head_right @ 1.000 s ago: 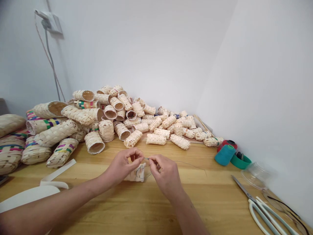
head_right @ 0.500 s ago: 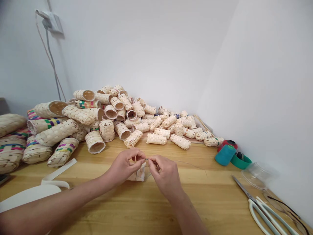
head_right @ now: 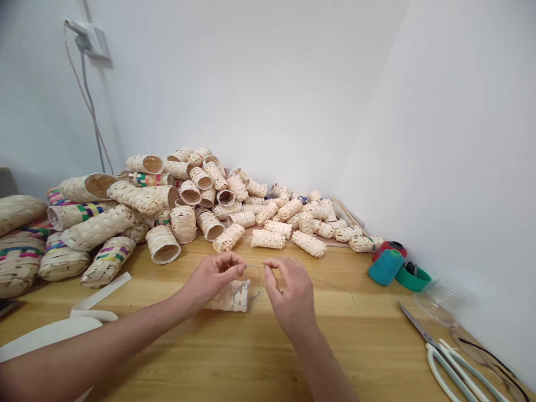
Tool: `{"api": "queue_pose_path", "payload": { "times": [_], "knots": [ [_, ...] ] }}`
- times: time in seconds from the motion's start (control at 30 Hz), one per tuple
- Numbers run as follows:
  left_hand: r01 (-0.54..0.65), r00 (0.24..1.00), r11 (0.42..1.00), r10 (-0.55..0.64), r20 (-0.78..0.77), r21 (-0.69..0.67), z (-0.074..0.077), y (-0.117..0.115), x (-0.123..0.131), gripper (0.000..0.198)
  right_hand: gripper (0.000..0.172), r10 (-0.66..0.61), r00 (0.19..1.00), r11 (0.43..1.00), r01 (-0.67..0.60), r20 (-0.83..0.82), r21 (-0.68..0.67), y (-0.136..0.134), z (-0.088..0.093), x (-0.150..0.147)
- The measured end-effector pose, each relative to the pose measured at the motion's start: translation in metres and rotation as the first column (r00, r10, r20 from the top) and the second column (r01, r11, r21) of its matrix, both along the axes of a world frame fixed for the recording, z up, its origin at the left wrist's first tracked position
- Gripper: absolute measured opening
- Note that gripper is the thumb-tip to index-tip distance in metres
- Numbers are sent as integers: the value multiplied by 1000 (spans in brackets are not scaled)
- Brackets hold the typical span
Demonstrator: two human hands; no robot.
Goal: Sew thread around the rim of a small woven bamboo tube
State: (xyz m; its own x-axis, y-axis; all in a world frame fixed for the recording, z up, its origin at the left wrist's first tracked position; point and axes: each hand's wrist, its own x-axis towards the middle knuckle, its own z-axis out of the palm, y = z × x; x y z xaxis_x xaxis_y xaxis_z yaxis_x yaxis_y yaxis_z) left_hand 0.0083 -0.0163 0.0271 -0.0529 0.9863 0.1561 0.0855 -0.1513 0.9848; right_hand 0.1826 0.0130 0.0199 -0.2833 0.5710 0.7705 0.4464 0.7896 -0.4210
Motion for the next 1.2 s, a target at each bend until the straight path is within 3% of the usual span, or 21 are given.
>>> {"api": "queue_pose_path", "payload": {
  "times": [0.13, 0.23, 0.37, 0.4, 0.47, 0.63, 0.87, 1.0, 1.07, 1.13, 1.2],
  "knots": [
    [18, 1000, 1000, -18, 18, 5, -1, 0, 0, 17, 14, 11, 1000, 997, -11, 0, -83, -2, 0, -1],
    [18, 999, 1000, -18, 28, 3, -1, -1, 0, 17, 25, 40, 998, 962, -50, -40, -269, -2, -2, -3],
    [75, 992, 997, -74, 97, -6, -1, -2, 1, 22, 48, 169, 967, 777, -250, -192, -577, 1, -6, -6],
    [111, 985, 994, -108, 137, -16, -2, -2, 1, 24, 50, 194, 951, 734, -304, -241, -608, 2, -7, -6],
    [198, 955, 980, -186, 230, -34, -3, -2, 1, 27, 47, 218, 923, 702, -373, -316, -606, 4, -9, -7],
    [329, 886, 943, -294, 359, -40, -5, -1, -1, 28, 35, 257, 904, 755, -409, -343, -513, 5, -10, -5],
    [321, 915, 940, -276, 295, -114, 0, -3, 1, 43, 31, 226, 923, 804, -358, -312, -475, 5, -10, -5],
    [271, 950, 945, -231, 212, -184, -1, -2, 2, 38, 29, 203, 948, 853, -295, -245, -431, 2, -11, -9],
    [232, 969, 948, -204, 142, -219, -3, -1, 2, 37, 30, 167, 981, 900, -194, -103, -391, 7, -7, -4],
    [206, 976, 949, -182, 119, -239, -3, 0, 1, 39, 29, 43, 992, 939, 2, 122, -343, 17, -1, 14],
    [197, 977, 949, -169, 129, -245, -2, 0, 2, 40, 26, -117, 947, 930, 211, 301, -302, 29, 7, 46]
  ]
}}
